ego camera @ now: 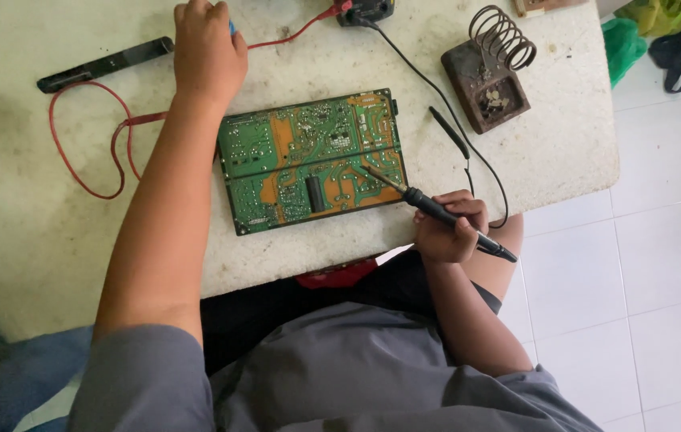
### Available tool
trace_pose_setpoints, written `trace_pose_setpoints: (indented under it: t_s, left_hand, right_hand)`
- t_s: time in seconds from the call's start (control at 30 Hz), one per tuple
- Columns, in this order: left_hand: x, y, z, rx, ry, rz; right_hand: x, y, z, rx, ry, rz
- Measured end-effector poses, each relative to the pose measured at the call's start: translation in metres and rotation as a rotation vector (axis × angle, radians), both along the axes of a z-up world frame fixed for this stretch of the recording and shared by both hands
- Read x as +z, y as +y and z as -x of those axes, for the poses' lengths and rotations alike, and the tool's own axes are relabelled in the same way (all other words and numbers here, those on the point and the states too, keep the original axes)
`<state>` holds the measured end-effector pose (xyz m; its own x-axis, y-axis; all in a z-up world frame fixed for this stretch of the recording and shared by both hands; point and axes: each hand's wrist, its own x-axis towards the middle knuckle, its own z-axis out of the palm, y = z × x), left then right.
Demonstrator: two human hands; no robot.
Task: Testing and desoldering components on a circuit board using a soldering iron, desoldering pump, and multimeter probes.
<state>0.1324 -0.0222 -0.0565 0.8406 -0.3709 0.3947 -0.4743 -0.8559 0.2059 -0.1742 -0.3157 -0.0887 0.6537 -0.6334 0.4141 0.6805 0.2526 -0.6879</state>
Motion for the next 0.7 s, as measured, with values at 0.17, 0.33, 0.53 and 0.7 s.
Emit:
trace_pose_setpoints:
  t_s: [0.17,0.33,0.53,0.7]
  left_hand:
    - [0.032,0.004,0.067,-0.147,-0.077,0.231]
    - [0.046,0.067,0.059,-0.168,-0.194,0.45]
    - [0.08,0.156,0.025,0.129,0.226,0.354]
    - [0.052,0.203,0.022,0.304,0.551,0.009]
  right_hand:
    - [0.0,-0.002,0.002,0.032,-0.011,-0.005]
    - [-0.003,-0.002,-0.001,0.036,-0.032,-0.009]
    - [0.0,0.0,-0.001,-0.032,-0.008,-0.004]
    - [-0.003,-0.002,0.001,-0.018,0.007,-0.02]
